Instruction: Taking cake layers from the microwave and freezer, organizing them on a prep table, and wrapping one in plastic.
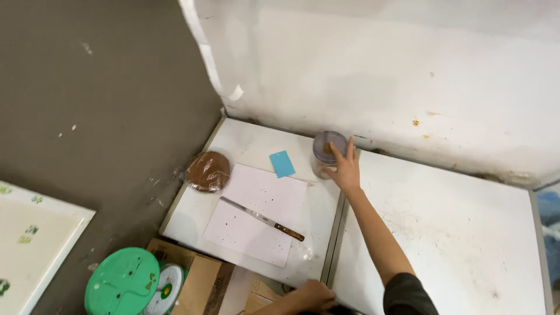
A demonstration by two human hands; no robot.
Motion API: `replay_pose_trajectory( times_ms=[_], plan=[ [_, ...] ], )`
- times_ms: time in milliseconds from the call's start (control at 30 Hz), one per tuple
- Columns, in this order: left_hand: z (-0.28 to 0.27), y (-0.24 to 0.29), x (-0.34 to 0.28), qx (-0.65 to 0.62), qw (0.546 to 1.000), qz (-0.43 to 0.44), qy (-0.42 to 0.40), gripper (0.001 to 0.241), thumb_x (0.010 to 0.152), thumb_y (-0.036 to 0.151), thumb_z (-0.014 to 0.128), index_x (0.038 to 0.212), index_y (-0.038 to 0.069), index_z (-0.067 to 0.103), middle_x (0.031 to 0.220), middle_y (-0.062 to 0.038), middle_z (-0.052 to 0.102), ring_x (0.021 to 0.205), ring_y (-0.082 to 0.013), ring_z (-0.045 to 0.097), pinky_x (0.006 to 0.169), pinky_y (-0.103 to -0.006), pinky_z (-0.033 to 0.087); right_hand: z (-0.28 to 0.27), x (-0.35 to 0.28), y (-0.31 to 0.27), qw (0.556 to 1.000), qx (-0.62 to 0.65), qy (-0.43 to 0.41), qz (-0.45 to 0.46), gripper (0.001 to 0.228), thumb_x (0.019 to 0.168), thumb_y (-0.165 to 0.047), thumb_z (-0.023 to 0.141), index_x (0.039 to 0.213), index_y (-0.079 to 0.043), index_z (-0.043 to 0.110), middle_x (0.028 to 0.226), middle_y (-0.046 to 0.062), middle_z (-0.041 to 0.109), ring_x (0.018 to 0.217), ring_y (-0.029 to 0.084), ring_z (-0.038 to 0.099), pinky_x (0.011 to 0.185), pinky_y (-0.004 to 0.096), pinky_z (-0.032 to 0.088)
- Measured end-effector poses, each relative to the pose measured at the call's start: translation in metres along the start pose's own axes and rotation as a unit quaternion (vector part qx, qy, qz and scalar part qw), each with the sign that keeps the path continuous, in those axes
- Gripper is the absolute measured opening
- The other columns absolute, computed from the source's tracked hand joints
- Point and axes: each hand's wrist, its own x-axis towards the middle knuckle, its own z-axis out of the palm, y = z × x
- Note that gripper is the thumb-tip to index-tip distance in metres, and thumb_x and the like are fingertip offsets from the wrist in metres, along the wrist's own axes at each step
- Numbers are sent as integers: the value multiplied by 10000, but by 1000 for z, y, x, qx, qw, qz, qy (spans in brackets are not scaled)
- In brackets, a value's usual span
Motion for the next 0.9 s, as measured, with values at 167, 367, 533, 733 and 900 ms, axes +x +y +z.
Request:
replay_pose_trajectory(
  times_ms=[167, 367, 533, 733, 900],
  plan=[
    [78, -2, 32, 86, 977, 27, -193, 425, 1046, 363, 603, 980, -23, 768, 930, -242, 764, 918, -417, 736, 798, -522, 591, -64, -88, 20, 996, -62, 20, -61, 909, 735, -363, 891, 1516, -123, 493, 1637, 268, 149, 1458, 511, 292, 1134, 573, 314],
    [129, 9, 56, 24, 964, -16, -265, 871, 919, 486, 749, 1366, -204, 462, 1394, -399, 451, 1248, -544, 481, 918, -629, 489, -159, -297, 110, 986, 1, 91, 142, 512, 849, -188, 776, 1347, -196, 654, 1640, 147, 345, 1402, 335, 480, 1086, 445, 470],
    [91, 17, 65, -60, 947, -145, -281, 948, 919, 683, 619, 1372, -144, 517, 1278, -344, 627, 1172, -448, 624, 1004, -486, 515, -196, -582, 205, 786, 203, 484, 327, 273, 1062, -93, 590, 1292, 28, 674, 1293, 135, 702, 1190, 225, 671, 1055, 357, 539],
    [-25, 96, 66, 123, 918, -51, -374, 843, 908, 667, 649, 1225, -113, 605, 1123, -270, 682, 1016, -389, 675, 858, -466, 562, -205, -788, 246, 618, -2, 504, 604, 415, 1211, -246, 531, 1080, 129, 652, 1090, 272, 689, 1044, 350, 687, 944, 488, 561],
    [-261, 217, 85, 154, 957, -93, -228, 618, 843, 633, 681, 1085, 65, 708, 917, -141, 730, 836, -291, 703, 704, -440, 574, -197, -740, 243, 651, 53, 564, 506, 193, 1079, -64, 589, 1187, 96, 594, 1181, 240, 661, 1096, 306, 693, 967, 425, 601]
  ],
)
